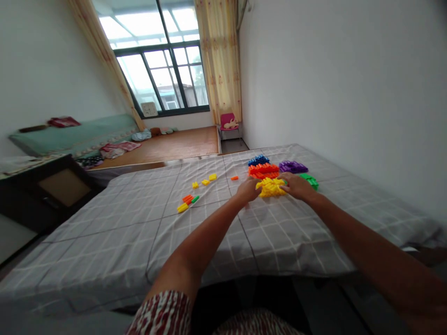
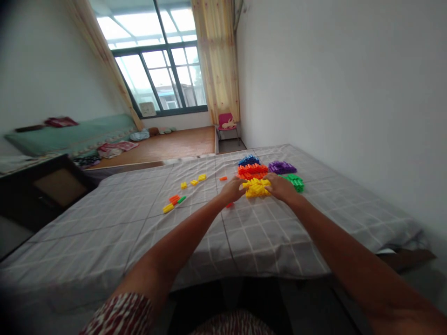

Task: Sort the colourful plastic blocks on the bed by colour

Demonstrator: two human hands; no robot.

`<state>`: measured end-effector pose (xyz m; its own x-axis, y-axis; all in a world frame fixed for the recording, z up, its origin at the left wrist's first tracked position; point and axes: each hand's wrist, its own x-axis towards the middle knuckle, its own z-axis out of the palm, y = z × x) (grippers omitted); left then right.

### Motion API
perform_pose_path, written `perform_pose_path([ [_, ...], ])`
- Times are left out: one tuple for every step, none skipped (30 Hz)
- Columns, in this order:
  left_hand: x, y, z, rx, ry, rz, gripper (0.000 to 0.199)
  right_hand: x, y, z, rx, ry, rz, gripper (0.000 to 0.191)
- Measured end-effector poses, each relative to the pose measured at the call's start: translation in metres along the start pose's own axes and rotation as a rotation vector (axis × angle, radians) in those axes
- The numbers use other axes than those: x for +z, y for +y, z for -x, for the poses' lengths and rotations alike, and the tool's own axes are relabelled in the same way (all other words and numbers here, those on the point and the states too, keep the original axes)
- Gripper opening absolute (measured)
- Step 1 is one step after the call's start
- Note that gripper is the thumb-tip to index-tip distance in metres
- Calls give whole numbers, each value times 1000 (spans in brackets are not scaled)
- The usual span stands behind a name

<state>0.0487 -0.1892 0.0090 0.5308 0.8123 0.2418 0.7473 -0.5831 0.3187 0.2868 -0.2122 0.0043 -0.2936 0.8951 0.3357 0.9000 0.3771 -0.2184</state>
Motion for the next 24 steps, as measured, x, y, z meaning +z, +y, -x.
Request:
perform_pose_path([
  [-6, -10, 9, -14, 6, -9, 40, 1, -3, -4, -14, 23, -9, 31],
  [-13, -21, 19, -37, 9, -22, 37, 2, -7, -7, -24, 42, -19, 29],
  [-22, -32, 28, -68, 12, -37, 35, 4, -14, -12, -32, 56, -28, 28],
  [-31, -42, 36, -100, 14, -54, 32, 5, -22, -16, -40, 67, -38, 27],
  [-42, -53, 44, -128, 19, -72, 30, 6, -32, -21, -51, 73, -50, 26],
  [-54, -65, 51, -151, 28, -92, 29, 8, -42, -25, -71, 72, -67, 26],
  [-66, -77, 59, -173, 39, -112, 29, 10, -53, -30, -97, 63, -90, 25],
  [-78, -91, 67, -204, 50, -133, 30, 12, -64, -35, -124, 46, -115, 24],
  [-91, -105, 76, -242, 56, -154, 31, 15, -75, -40, -148, 20, -141, 24],
  [-103, -120, 86, -289, 52, -173, 33, 18, -87, -45, -167, -14, -167, 23],
  [-114, -136, 98, -346, 35, -192, 34, 22, -99, -50, -183, -54, -190, 23],
  [-124, -152, 110, -404, 6, -211, 35, 27, -111, -55, -197, -97, -207, 23],
  [-133, -168, 123, -456, -36, -229, 35, 32, -123, -60, -211, -139, -218, 23],
  [-140, -183, 136, -492, -91, -244, 36, 38, -135, -65, -231, -177, -222, 23],
  [-144, -196, 150, -512, -150, -254, 36, 44, -146, -70, -254, -210, -221, 23],
  [-147, -208, 164, -519, -206, -257, 37, 50, -158, -76, -278, -238, -213, 24],
  [-149, -219, 177, -518, -250, -258, 37, 57, -169, -82, -302, -261, -201, 25],
  [-149, -228, 190, -528, -271, -260, 39, 64, -180, -87, -325, -281, -180, 26],
  [-149, -236, 202, -556, -270, -270, 41, 71, -191, -93, -342, -297, -148, 28],
  [-148, -243, 212, -605, -249, -289, 44, 78, -201, -98, -353, -311, -103, 30],
  [-146, -250, 221, -676, -215, -313, 49, 85, -210, -104, -350, -321, -49, 32],
  [-145, -258, 229, -758, -173, -340, 54, 92, -219, -108, -325, -326, 11, 34],
  [-144, -266, 235, -841, -135, -359, 59, 98, -227, -113, -274, -329, 70, 36],
  [-143, -274, 240, -915, -108, -367, 65, 104, -234, -117, -199, -335, 118, 40],
])
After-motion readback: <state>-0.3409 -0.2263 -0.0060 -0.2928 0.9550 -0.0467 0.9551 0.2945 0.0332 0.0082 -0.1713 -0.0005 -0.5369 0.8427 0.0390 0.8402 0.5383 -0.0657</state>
